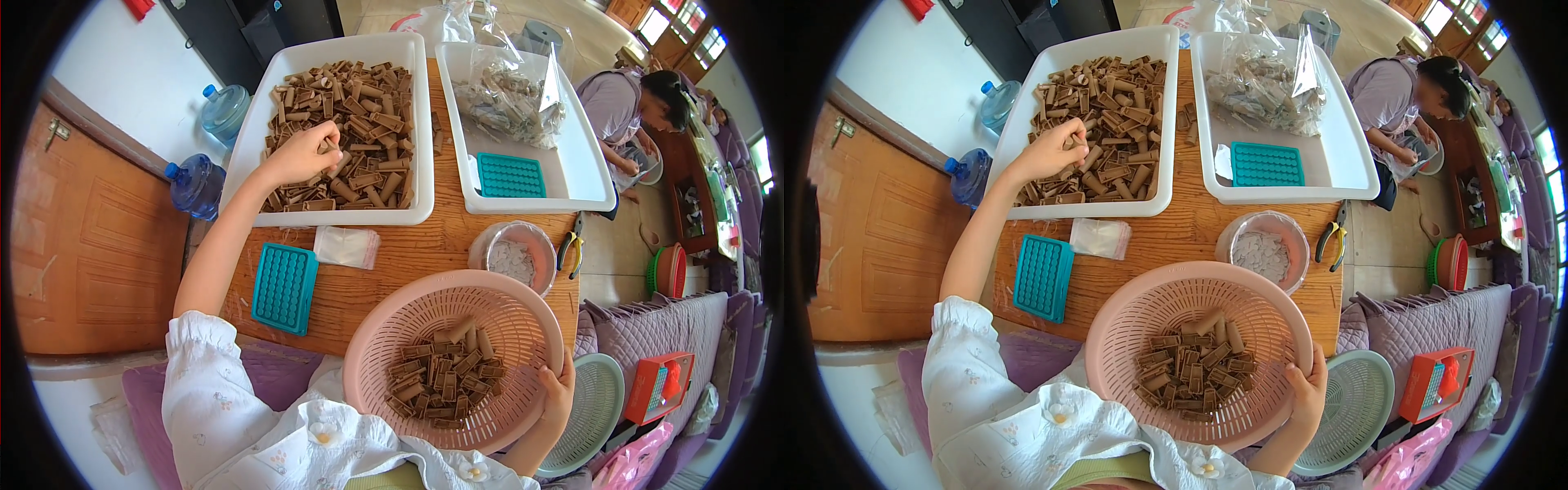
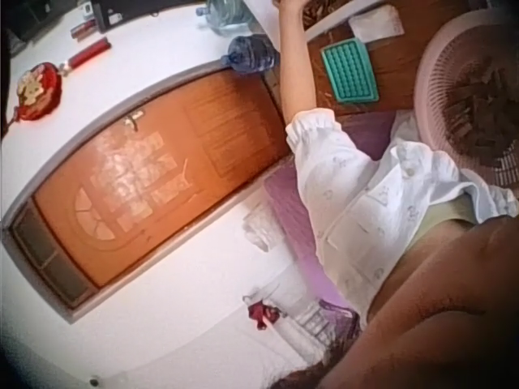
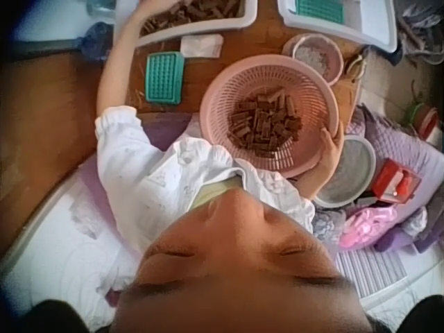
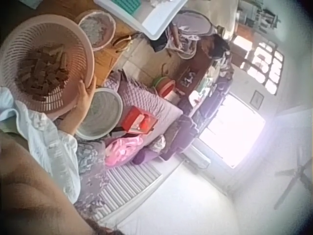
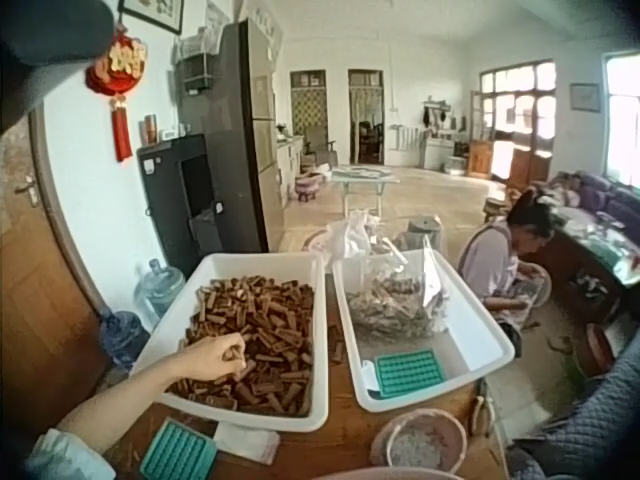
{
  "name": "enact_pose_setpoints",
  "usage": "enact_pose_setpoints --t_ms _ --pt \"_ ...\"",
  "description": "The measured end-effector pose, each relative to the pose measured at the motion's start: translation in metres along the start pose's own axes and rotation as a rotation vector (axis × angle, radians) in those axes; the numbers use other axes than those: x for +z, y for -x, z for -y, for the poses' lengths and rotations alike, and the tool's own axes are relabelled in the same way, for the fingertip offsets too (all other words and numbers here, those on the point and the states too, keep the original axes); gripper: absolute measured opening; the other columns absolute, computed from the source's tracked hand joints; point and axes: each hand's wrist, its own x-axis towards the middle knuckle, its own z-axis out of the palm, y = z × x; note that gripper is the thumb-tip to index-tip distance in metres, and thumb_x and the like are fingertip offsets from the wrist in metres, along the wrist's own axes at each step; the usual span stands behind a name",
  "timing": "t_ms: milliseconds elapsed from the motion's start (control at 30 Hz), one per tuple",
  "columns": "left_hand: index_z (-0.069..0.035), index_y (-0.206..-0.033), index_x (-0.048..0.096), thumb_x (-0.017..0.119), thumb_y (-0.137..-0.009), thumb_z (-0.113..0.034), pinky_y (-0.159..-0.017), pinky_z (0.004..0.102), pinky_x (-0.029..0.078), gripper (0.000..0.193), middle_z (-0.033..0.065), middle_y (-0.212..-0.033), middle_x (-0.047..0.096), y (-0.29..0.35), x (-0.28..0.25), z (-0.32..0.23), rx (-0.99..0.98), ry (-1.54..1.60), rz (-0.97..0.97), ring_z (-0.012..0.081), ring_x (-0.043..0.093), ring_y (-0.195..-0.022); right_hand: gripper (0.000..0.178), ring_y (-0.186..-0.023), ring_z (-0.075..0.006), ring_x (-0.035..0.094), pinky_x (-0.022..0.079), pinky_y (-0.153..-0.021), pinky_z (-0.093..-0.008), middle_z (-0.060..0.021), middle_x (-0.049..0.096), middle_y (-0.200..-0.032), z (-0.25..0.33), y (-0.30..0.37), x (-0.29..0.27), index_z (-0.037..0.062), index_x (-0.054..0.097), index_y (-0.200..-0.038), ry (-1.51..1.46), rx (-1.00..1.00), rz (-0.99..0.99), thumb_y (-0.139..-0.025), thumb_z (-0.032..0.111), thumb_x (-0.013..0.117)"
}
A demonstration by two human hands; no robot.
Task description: The person sorts small rectangular brown strips and silver caps by hand into plastic grid trays, then packages them into plastic bags.
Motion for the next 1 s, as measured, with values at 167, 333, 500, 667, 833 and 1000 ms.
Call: enact_pose_setpoints --t_ms 167,333,500,667,833,1000 --pt "-0.004 -0.088 0.05 0.059 -0.078 -0.018 -0.065 0.0308 0.044 0.019 0.0072 -0.07 0.058 0.007 -0.006 -0.011 0.116 -0.204 -0.025 0.0151 0.057 -0.068 0.043 -0.082 -0.0069 0.043 0.033 -0.076 -0.0187 -0.0001 0.049 -0.093 -0.002 -0.001 -0.001 -0.0026 0.047 -0.113 -0.017 -0.021 0.009 -0.071 0.002 0.057" --pt "-0.003 -0.092 0.062 0.063 -0.076 -0.019 -0.066 0.0325 0.046 0.023 0.0047 -0.082 0.062 0.016 -0.026 -0.004 -0.024 -0.397 0.547 0.0141 0.054 -0.071 0.043 -0.084 -0.0072 0.044 0.034 -0.077 -0.0192 -0.0006 0.05 -0.094 0.0 -0.001 0.001 -0.0026 0.047 -0.113 -0.021 -0.01 0.013 -0.072 0.002 0.057" --pt "-0.016 -0.129 0.046 0.056 -0.079 -0.012 -0.072 0.0303 0.049 0.051 0.0109 -0.101 0.063 0.021 -0.022 -0.024 -0.288 -0.477 0.513 0.0174 0.06 -0.065 0.043 -0.083 -0.0074 0.045 0.034 -0.076 -0.0188 -0.0007 0.05 -0.093 -0.001 0.0 -0.001 -0.0026 0.047 -0.113 -0.027 -0.009 0.016 -0.072 0.001 0.057" --pt "-0.017 -0.133 0.039 0.056 -0.081 -0.012 -0.093 0.0345 0.041 0.055 0.0136 -0.123 0.052 0.007 -0.024 0.005 -0.092 -0.521 0.122 0.0272 0.053 -0.109 0.043 -0.081 -0.0075 0.045 0.035 -0.075 -0.0184 -0.0007 0.051 -0.093 0.0 -0.001 0.001 -0.0025 0.047 -0.114 -0.033 -0.002 0.005 -0.072 0.002 0.058" --pt "-0.005 -0.109 0.057 0.056 -0.081 -0.011 -0.083 0.0335 0.046 0.029 0.0137 -0.107 0.06 -0.011 -0.04 0.015 -0.031 -0.368 -0.216 0.0279 0.059 -0.094 0.043 -0.08 -0.0069 0.045 0.035 -0.074 -0.0182 -0.0004 0.05 -0.092 -0.002 -0.001 0.0 -0.0028 0.047 -0.114 -0.045 -0.013 0.001 -0.072 0.001 0.057" --pt "-0.005 -0.101 0.061 0.059 -0.081 -0.018 -0.09 0.0349 0.041 0.024 0.0148 -0.106 0.06 -0.028 -0.023 0.005 0.149 -0.411 -0.187 0.0235 0.058 -0.099 0.043 -0.08 -0.0068 0.045 0.035 -0.074 -0.0178 -0.0003 0.05 -0.092 -0.001 -0.002 -0.001 -0.0028 0.048 -0.114 -0.058 -0.006 0.001 -0.073 0.002 0.058"
